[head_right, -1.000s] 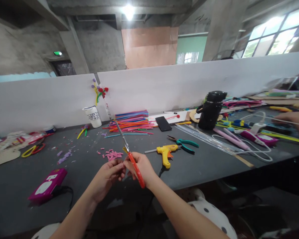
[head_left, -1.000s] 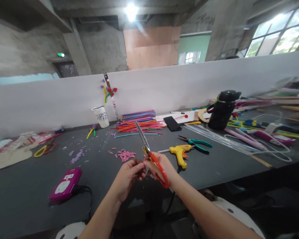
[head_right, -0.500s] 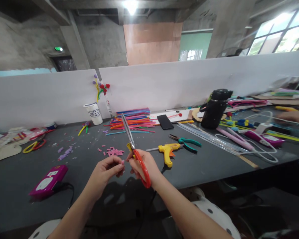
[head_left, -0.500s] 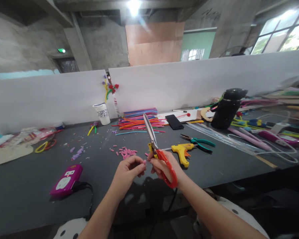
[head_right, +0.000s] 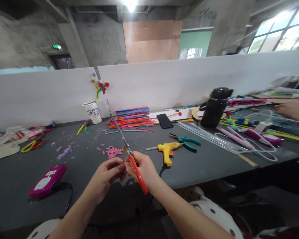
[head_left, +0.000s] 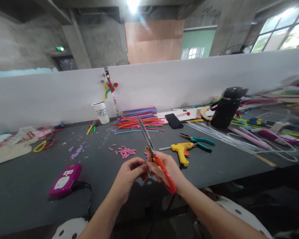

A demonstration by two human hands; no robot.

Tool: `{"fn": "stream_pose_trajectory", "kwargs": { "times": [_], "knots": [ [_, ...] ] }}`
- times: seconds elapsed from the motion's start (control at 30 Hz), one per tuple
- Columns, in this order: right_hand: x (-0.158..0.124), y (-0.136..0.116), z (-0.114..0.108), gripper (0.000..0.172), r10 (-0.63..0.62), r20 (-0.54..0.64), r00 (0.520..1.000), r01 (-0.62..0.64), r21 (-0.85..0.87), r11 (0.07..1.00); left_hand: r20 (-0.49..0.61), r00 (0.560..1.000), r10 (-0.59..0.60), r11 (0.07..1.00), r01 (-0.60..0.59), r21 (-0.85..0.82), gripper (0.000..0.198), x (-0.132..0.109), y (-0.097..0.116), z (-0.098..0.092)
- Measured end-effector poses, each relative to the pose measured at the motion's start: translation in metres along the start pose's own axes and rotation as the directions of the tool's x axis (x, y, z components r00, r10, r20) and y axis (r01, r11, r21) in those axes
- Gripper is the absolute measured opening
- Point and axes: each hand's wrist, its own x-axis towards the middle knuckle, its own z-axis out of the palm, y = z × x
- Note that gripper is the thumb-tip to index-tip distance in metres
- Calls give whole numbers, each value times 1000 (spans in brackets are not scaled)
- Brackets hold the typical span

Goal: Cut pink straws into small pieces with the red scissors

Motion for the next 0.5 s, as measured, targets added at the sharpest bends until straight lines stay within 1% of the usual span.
{"fn": "stream_pose_trajectory", "kwargs": {
  "times": [0.1,0.2,0.23,0.3,0.37,0.43,0.5],
  "knots": [
    [-1,0,-3,19,-46,9,999,46,-121,992,-47,999,5,999,-7,-50,10,-1,4,-3],
    [-5,-1,-9,24,-121,58,991,134,-355,925,-128,991,33,998,-39,-44,9,-3,12,-10],
    [-8,-1,-10,25,-117,79,990,140,-432,891,-143,989,48,998,-54,-39,8,-3,15,-13],
    [-14,-2,-12,28,-69,113,991,121,-562,818,-156,985,77,996,-84,-37,7,-4,19,-17],
    [-20,-2,-11,31,-20,129,991,101,-656,748,-159,982,99,993,-108,-47,7,-6,21,-18],
    [-26,-3,-9,34,3,132,991,92,-707,701,-159,980,117,991,-127,-51,5,-6,21,-19],
    [-30,-3,-7,34,6,139,990,98,-727,679,-155,979,130,988,-141,-60,4,-7,21,-19]
  ]
}}
